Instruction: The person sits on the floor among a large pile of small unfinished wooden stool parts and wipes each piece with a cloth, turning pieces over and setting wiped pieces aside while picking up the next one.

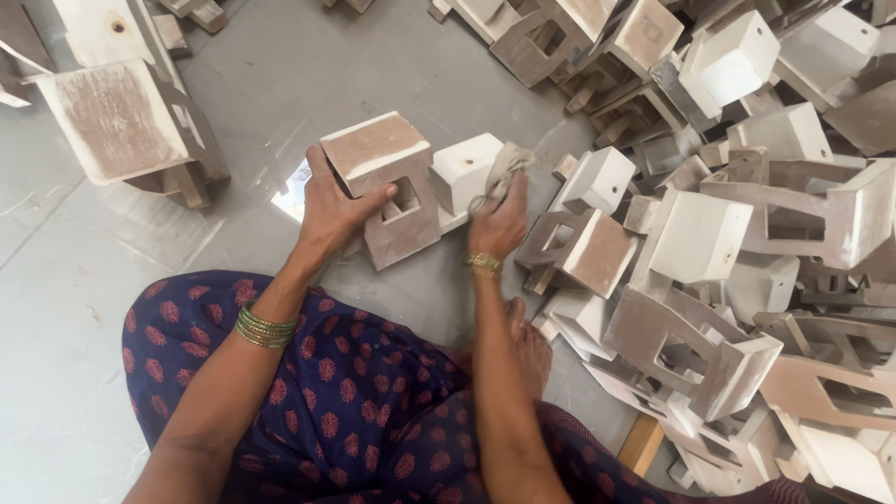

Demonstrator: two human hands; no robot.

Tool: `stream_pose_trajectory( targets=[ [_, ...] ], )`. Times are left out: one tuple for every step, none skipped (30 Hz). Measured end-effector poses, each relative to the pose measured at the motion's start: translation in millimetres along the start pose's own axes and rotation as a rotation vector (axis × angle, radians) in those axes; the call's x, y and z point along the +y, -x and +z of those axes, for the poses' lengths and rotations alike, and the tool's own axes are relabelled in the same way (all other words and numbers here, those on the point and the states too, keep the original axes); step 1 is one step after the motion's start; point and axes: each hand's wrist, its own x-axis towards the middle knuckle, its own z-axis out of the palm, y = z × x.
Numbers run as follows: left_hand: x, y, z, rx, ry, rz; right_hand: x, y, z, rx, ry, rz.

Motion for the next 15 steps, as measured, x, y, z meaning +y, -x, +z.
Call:
stream_pose_trajectory(
  targets=[
    [1,0,0,0.001,0.002,-0.001,-6,17,-1,0.078,0.051,-0.102],
    [3,1,0,0.002,0.002,-0.006,-10,28,-6,0.035,0.007,-0.127],
    [3,2,-1,0.0,0.002,-0.012,-14,40,-12,-0.009,-0.035,-0.149],
    [3,2,-1,0.007,-0.006,-0.028,-17,50,-19,-0.048,-0.074,-0.17],
    [3,2,-1,0.011,-0.01,-0.04,-20,56,-27,-0.115,-0.101,-0.169],
    [2,1,-1,0.018,-0.015,-0.05,-23,61,-33,-0.181,-0.131,-0.171],
    [1,1,-2,0.02,-0.008,-0.04,-25,62,-38,-0.25,-0.165,-0.175],
    [0,0,-4,0.021,-0.001,-0.027,-24,54,-43,-0.281,-0.199,-0.182],
    [-2,-2,-5,0.022,0.005,-0.013,-21,42,-50,-0.311,-0.233,-0.188],
    [-3,-2,-5,0.03,-0.005,-0.027,-17,32,-56,-0.346,-0.269,-0.193],
    [-3,-3,-6,0.038,-0.013,-0.046,-14,22,-59,-0.254,-0.167,-0.184],
    [-3,-3,-6,0.043,-0.017,-0.066,-10,10,-63,-0.161,-0.061,-0.176],
    [-3,-3,-5,0.038,-0.013,-0.065,-9,2,-62,-0.066,0.046,-0.172],
    [-3,-3,-5,0.032,-0.009,-0.063,-9,-1,-60,-0.127,0.129,-0.186],
    [-2,-3,-4,0.026,-0.007,-0.06,-9,1,-57,-0.186,0.21,-0.197]
  ],
)
